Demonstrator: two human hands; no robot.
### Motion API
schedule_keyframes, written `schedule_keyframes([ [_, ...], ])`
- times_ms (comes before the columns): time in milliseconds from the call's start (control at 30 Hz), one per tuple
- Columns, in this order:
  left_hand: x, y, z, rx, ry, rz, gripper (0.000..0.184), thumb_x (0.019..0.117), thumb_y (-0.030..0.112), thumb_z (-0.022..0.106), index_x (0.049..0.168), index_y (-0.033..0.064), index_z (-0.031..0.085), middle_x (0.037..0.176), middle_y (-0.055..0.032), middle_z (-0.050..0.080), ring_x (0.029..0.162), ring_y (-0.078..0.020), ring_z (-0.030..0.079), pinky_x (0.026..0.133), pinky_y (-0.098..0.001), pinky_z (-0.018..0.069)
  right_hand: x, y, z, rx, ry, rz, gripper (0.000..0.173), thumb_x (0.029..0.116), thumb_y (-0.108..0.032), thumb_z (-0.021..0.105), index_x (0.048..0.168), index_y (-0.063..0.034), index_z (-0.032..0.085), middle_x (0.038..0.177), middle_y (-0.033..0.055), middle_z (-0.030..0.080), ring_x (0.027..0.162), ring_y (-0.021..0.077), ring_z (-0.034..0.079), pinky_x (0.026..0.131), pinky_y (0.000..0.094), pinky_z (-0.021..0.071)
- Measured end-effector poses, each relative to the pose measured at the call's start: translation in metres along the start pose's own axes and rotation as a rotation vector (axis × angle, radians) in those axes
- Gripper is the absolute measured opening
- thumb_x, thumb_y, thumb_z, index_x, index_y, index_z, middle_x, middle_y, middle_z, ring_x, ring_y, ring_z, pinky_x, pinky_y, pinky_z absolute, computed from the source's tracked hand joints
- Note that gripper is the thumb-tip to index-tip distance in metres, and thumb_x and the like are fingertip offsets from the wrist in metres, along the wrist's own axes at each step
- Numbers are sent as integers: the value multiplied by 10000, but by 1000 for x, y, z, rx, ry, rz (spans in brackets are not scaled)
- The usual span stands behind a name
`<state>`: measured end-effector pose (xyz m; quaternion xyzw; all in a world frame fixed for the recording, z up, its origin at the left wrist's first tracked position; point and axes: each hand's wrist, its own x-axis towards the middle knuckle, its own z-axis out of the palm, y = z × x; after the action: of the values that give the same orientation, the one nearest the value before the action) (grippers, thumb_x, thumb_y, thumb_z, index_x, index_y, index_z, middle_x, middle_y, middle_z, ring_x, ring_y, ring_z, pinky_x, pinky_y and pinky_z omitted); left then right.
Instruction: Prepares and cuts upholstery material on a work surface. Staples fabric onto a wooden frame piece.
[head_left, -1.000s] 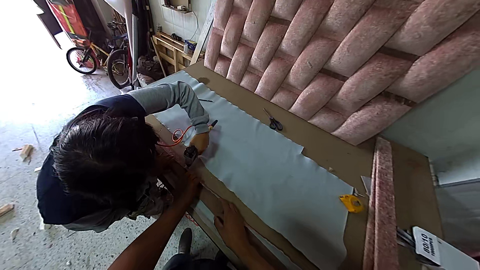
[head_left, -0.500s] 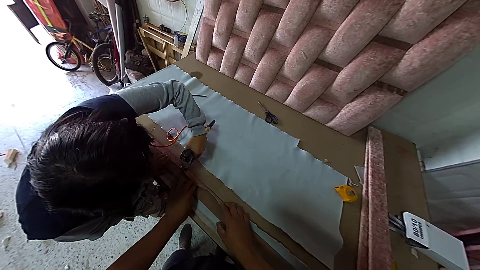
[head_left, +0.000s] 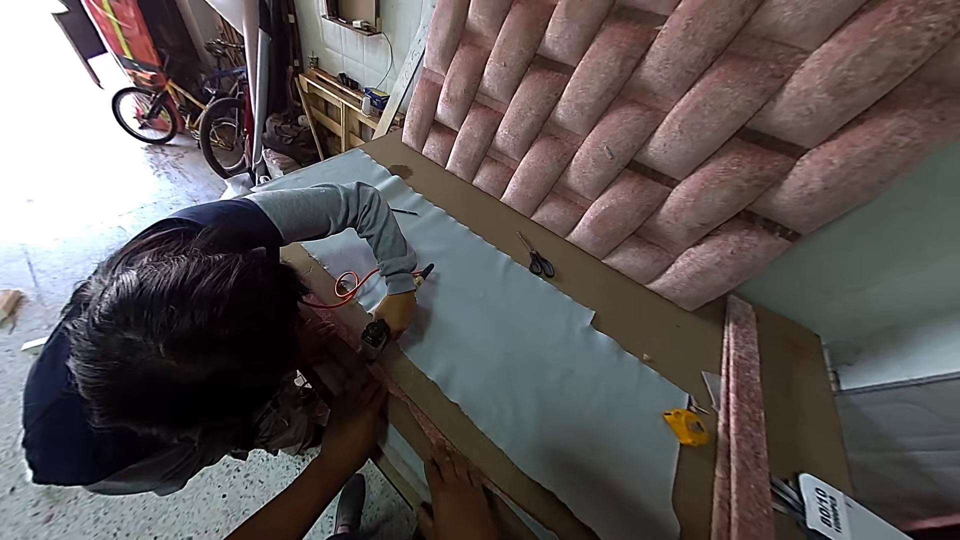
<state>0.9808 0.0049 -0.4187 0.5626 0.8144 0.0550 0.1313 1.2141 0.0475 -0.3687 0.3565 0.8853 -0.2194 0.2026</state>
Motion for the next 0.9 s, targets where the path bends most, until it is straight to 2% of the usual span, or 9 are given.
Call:
schedule_keyframes([
  [200,-16,5,4,-18,18,-23,545,962,235,513,1506,222,529,1577,55,484,1500,-230,375,1143,-520,389,0,0,0,3,-54,-11,756,937,-488,634,1536,-59,463,1676,200,265,1536,397,270,1195,600,303],
  [300,-23,14,10,-90,187,59,439,963,204,538,1387,241,646,1482,74,584,1437,-207,471,1140,-474,427,0,1,1,11,-58,-16,770,942,-493,631,1552,-63,439,1692,190,228,1547,396,243,1197,609,292],
  [400,-12,31,9,-152,259,195,328,1006,184,528,1271,248,711,1397,69,637,1405,-184,500,1153,-412,435,-1,1,2,21,-66,-15,791,934,-487,645,1559,-57,421,1698,199,199,1554,402,219,1197,618,284],
  [500,-4,46,12,-114,127,281,391,1022,130,486,1368,219,646,1531,-2,538,1502,-242,391,1225,-472,346,-3,0,0,21,-74,-18,802,932,-485,651,1566,-58,408,1699,201,190,1556,402,212,1194,615,290],
  [567,-10,48,18,-74,8,287,460,1017,106,462,1458,177,571,1584,-34,481,1523,-248,358,1255,-496,282,-3,1,-2,29,-78,-17,811,934,-492,653,1573,-64,398,1701,195,188,1559,400,201,1193,620,289],
  [633,-23,45,23,-26,-16,289,497,1013,89,469,1503,144,527,1605,-38,456,1516,-242,373,1251,-496,289,-3,2,-3,45,-74,-15,808,934,-491,658,1573,-68,402,1702,187,193,1562,399,194,1193,628,289],
  [700,-33,41,27,18,23,291,490,1004,104,486,1489,144,544,1599,-14,468,1503,-222,398,1240,-494,308,-5,2,1,45,-62,-14,814,926,-492,662,1574,-74,401,1703,185,192,1563,399,188,1189,635,286],
  [900,-39,49,31,50,-7,225,569,969,111,510,1537,146,489,1638,-2,410,1534,-220,338,1251,-500,277,-5,4,2,36,-70,-20,858,917,-520,664,1587,-69,371,1706,188,174,1569,398,168,1188,645,274],
])
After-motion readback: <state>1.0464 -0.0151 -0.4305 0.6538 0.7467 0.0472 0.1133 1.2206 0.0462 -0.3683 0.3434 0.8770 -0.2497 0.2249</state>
